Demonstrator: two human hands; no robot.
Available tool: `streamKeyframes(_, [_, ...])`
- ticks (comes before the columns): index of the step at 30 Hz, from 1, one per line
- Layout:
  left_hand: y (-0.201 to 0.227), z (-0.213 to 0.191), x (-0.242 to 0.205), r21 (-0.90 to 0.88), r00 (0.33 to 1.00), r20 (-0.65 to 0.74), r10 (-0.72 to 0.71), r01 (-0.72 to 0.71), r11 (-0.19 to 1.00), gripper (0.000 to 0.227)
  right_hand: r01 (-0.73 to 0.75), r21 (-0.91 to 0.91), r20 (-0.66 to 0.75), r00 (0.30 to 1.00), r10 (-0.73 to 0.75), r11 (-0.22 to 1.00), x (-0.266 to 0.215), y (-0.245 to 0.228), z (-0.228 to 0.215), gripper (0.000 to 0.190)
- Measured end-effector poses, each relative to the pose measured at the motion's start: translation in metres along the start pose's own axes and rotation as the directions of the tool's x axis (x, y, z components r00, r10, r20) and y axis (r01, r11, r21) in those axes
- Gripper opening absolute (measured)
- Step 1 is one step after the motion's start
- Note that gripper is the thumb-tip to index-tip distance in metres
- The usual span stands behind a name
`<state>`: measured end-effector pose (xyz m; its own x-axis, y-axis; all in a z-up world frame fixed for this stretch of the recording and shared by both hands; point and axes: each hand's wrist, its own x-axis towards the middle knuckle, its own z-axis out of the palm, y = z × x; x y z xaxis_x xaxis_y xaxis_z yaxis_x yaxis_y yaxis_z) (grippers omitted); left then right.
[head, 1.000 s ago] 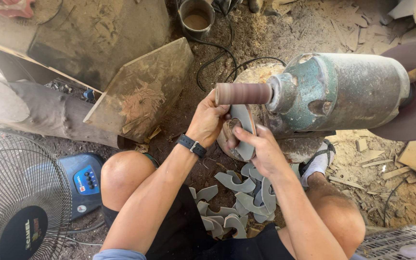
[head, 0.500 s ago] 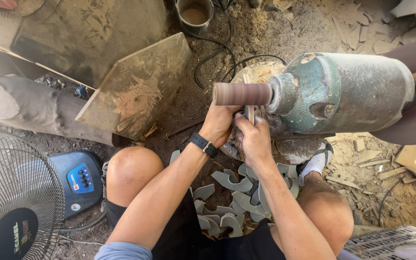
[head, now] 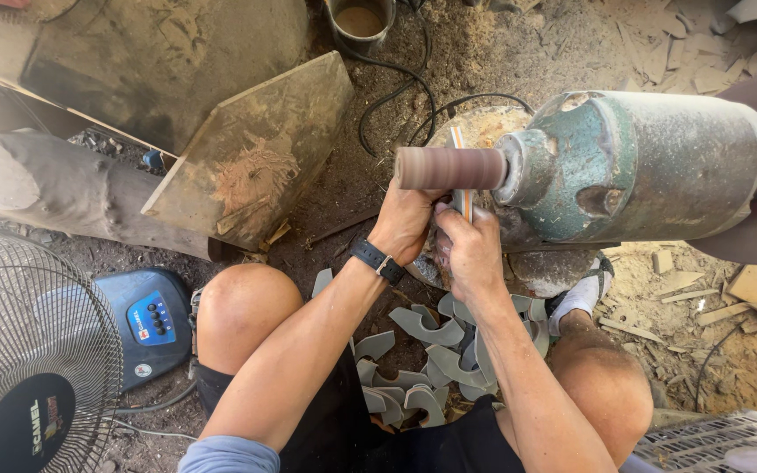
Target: The person sits on the ground and repeatedly picks up small, curved wooden pieces from a pile. They press each piece against a rotating sanding drum to smooth its edges, then place it back into the pile. The process is repeated for multiple pieces.
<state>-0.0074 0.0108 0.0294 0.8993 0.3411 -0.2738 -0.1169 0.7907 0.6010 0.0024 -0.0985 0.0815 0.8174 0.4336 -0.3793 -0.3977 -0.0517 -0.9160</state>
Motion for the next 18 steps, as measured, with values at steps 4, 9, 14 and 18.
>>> streamKeyframes(4, [-0.003, -0.004, 0.002, 0.047, 1.0, -0.008, 0.006, -0.006, 0.999, 0.017, -0.029, 0.026, 0.013, 0.999, 0.029, 0.999, 0.002, 0.005, -0.004, 0.017])
streamKeyframes(9, [0.006, -0.012, -0.011, 0.198, 1.0, 0.025, 0.004, -0.008, 0.98, 0.024, -0.125, 0.112, 0.111, 0.987, 0.113, 0.986, -0.011, 0.006, -0.006, 0.014])
streamKeyframes(14, [0.013, -0.05, -0.03, 0.539, 0.996, -0.07, -0.059, 0.087, 0.838, 0.02, -0.188, -0.227, 0.27, 0.931, 0.247, 0.956, -0.031, 0.018, -0.036, 0.015])
streamKeyframes(18, [0.01, -0.101, -0.044, 0.964, 0.999, 0.001, 0.051, -0.014, 0.264, 0.02, 0.023, -0.873, 0.277, 0.845, 0.457, 0.487, -0.04, 0.049, -0.078, 0.031])
